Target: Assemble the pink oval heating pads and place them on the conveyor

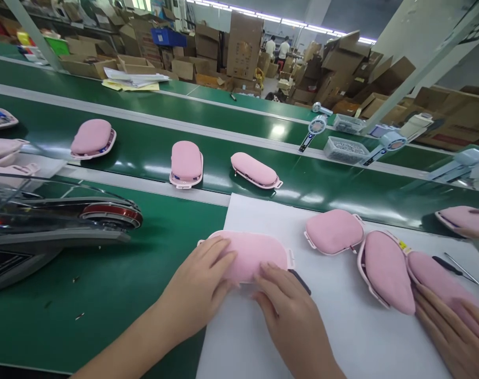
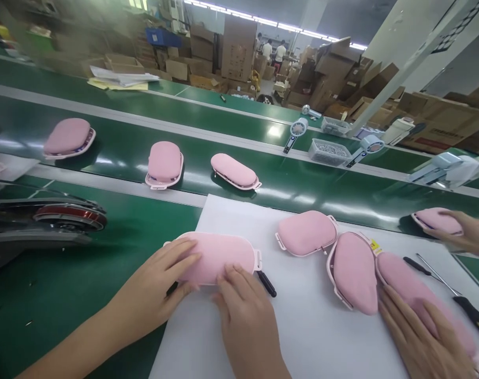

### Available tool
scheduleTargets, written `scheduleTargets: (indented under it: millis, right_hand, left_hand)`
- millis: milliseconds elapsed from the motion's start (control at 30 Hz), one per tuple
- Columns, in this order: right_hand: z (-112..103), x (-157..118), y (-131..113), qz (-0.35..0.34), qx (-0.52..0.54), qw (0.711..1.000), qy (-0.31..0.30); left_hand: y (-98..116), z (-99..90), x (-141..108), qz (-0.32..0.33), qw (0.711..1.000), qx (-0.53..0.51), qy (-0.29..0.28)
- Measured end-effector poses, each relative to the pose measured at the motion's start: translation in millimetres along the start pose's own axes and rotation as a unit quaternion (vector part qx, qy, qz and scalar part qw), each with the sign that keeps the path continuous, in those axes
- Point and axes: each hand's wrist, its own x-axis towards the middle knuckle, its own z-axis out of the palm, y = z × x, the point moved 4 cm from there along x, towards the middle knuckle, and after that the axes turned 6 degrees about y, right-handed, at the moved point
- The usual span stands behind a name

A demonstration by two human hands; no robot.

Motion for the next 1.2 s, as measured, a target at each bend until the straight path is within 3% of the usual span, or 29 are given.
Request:
scheduleTargets:
  millis: [67,100,167,267,400,467,533,600,733,867,933,1033,1100,1200]
  right_hand:
    - [-0.4,9.9,4.1,0.032,0.006,0.999,-0.010]
    - [0.9,17.2,6.7,0.061,-0.001,0.997,-0.043]
    - [6.7,33.0,12.2,0.128,-0.028,0.979,-0.159]
    - [16.9,53.5,14.9,0.178,-0.042,0.926,-0.332]
    - [26.9,71.1,12.3,0.167,-0.012,0.894,-0.415]
    - [29.5,74.1,11.8,0.162,0.002,0.888,-0.431]
    - [28.8,74.7,12.2,0.157,0.014,0.887,-0.434]
    - [24.8,74.0,14.2,0.156,0.022,0.892,-0.424]
    - [13.9,72.0,21.9,0.158,0.058,0.915,-0.366]
    - [5.4,72.5,35.9,0.207,0.027,0.948,-0.239]
    - [-0.8,72.4,37.3,0.223,0.004,0.955,-0.195]
    - [-14.1,65.3,23.7,0.196,0.037,0.959,-0.200]
    - [-24.1,52.8,9.1,0.171,0.074,0.960,-0.209]
    - [-32.2,27.3,-9.1,0.143,0.077,0.974,-0.160]
  left_hand:
    - [-0.7,-1.6,10.0,0.006,1.000,-0.005,-0.006]
    - [-0.9,-1.4,15.3,0.009,1.000,-0.002,-0.015]
    - [-1.0,2.0,23.9,0.013,0.998,0.017,-0.054]
    - [1.4,10.9,29.5,0.031,0.991,0.066,-0.116]
    - [9.9,14.7,32.7,0.067,0.987,0.108,-0.098]
    - [10.4,16.3,34.1,0.037,0.985,0.093,-0.138]
    - [7.8,16.4,33.5,-0.016,0.979,0.052,-0.197]
    - [4.0,11.8,31.3,-0.048,0.975,0.014,-0.216]
    - [-9.2,0.2,24.0,-0.057,0.980,-0.025,-0.191]
    - [-24.2,-1.5,18.6,-0.112,0.979,-0.043,-0.168]
    - [-23.7,-2.4,15.4,-0.125,0.982,-0.048,-0.133]
    - [-13.6,-6.3,3.1,-0.107,0.992,-0.049,-0.044]
    - [-5.5,-8.1,-10.3,-0.081,0.995,-0.049,0.015]
    - [4.2,-9.2,-29.1,-0.052,0.995,-0.048,0.076]
